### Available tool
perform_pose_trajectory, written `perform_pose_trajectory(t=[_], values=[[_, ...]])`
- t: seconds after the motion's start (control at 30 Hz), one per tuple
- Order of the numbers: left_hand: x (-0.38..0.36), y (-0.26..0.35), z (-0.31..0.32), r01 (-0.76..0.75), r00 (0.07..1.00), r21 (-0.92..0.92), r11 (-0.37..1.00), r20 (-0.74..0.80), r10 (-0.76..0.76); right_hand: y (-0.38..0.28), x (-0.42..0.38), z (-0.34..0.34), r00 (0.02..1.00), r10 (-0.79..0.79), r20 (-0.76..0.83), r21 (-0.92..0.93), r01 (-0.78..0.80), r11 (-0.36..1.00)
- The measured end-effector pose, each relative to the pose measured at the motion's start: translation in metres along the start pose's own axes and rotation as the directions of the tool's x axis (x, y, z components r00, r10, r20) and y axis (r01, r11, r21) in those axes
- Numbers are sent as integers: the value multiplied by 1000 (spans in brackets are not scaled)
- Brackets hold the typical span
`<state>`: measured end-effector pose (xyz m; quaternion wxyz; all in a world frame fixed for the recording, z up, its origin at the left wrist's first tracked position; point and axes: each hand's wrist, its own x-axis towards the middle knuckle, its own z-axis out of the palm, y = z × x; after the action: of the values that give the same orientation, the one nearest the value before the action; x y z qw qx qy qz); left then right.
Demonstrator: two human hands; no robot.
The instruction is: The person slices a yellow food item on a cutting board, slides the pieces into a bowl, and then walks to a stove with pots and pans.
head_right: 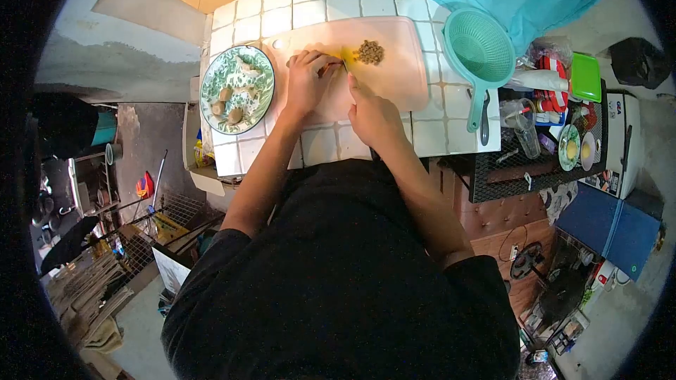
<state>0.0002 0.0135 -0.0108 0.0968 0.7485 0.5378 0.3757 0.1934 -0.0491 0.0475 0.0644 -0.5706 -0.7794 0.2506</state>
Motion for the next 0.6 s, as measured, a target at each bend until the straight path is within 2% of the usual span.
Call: perform_pose_trajectory(t=[0.1, 0.2, 0.27, 0.37, 0.53, 0.6], values=[[-1, 1, -1, 64, 998, -46, 997, 17, -63, 0, -2, -9, 997, 38, 67, 14, -39, 999], [-1, 0, 1, 54, 999, -56, 997, 1, -54, 9, -8, -4, 998, 53, 29, -10, -52, 999], [-1, -1, 1, 56, 998, -76, 996, 3, -56, 15, -9, 3, 999, 19, -46, 1, -19, 1000], [-1, -5, 0, 55, 998, -76, 996, -10, -56, 16, -9, 3, 997, -23, -78, 24, 25, 999], [-2, -2, -1, 56, 998, -54, 997, -31, -58, 4, -11, -10, 1000, -11, -14, -13, 10, 1000], [-1, -2, -2, 73, 997, -108, 991, -5, -74, 0, -8, -12, 1000, -10, -4, -43, 10, 999]])
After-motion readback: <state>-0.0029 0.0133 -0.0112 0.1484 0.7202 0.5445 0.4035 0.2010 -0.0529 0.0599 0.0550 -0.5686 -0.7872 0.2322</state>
